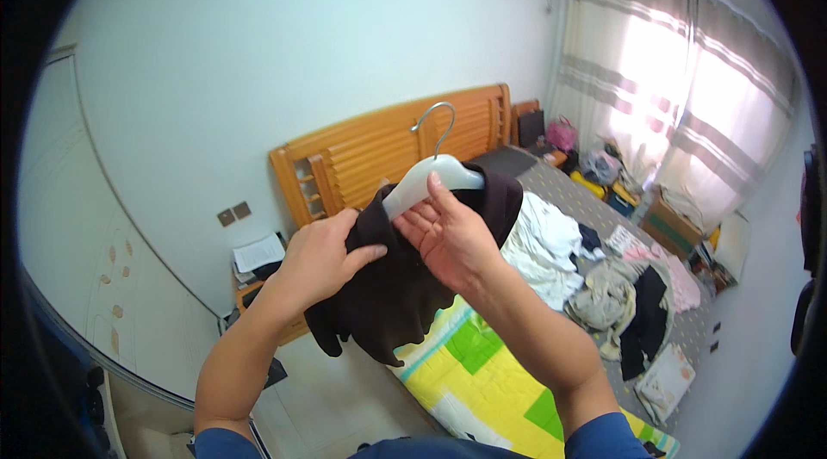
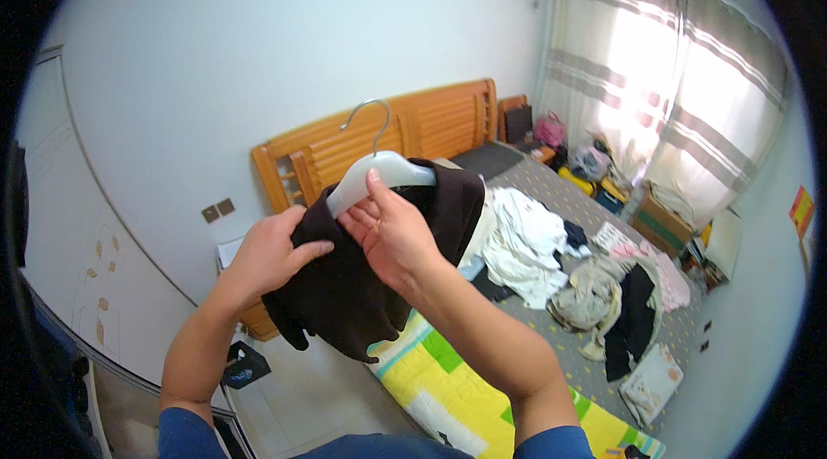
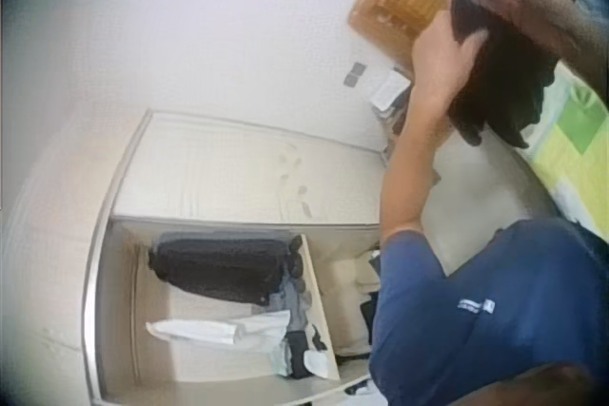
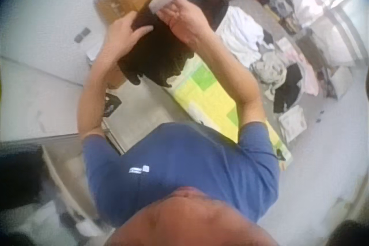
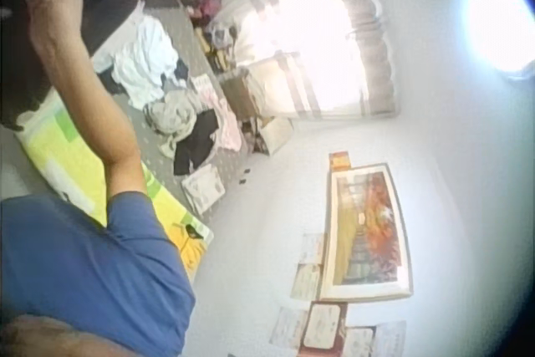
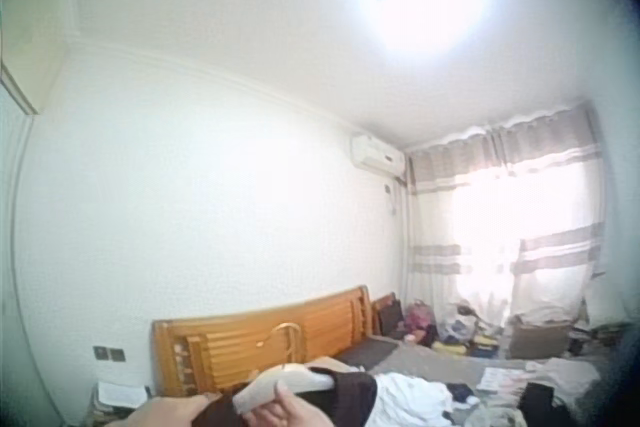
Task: The person folds a pair of gray pants on the bed and places them in a drawer. Then the person picks up a black shirt, places it on a hanger, buttons it, and hangs it in the wardrobe. Finally, the person picks up a white shirt, places it on a hanger, buttons it, and hangs it in the wardrobe.
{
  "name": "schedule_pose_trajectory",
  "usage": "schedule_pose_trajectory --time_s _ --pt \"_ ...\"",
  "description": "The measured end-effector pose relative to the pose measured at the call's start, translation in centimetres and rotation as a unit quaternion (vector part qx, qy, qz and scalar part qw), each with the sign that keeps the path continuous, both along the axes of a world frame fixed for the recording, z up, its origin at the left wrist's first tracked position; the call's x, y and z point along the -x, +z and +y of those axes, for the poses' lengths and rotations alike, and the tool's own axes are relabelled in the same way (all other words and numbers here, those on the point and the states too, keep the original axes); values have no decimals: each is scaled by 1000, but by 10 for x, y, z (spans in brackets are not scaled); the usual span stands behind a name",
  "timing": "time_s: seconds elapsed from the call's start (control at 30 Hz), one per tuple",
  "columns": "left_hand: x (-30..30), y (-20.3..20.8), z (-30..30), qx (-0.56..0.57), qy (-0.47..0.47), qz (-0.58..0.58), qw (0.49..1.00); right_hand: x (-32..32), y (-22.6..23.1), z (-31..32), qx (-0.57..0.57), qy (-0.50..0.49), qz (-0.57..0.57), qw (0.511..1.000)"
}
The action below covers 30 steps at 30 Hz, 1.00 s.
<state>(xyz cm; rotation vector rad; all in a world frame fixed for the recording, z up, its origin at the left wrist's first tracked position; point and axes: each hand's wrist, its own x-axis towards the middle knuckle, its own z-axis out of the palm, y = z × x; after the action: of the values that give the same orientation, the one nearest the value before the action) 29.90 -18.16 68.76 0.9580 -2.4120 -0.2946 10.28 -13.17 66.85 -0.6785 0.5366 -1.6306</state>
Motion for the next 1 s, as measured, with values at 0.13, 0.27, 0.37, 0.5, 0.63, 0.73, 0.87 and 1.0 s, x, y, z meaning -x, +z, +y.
schedule_pose_trajectory --time_s 0.13,0.27,0.37,0.5,0.63,0.73,0.87,1.0 --pt "-54 54 -20 128 41 50 990 -31 56 -21 17 102 60 993" --pt "-136 115 -34 140 80 32 986 -29 91 -5 214 -129 359 899" --pt "-193 158 -32 120 82 61 987 -24 106 -24 284 -466 655 523" --pt "-254 186 -25 107 89 80 987 -52 108 -73 290 -405 706 503" --pt "-292 186 -26 86 91 80 989 -94 115 -100 305 -332 687 571" --pt "-311 182 -30 77 101 62 990 -108 108 -111 368 -327 666 561" --pt "-321 154 -32 45 79 51 995 -112 86 -80 304 -290 683 597" --pt "-281 86 -21 20 5 25 999 -71 21 -15 241 -228 618 713"
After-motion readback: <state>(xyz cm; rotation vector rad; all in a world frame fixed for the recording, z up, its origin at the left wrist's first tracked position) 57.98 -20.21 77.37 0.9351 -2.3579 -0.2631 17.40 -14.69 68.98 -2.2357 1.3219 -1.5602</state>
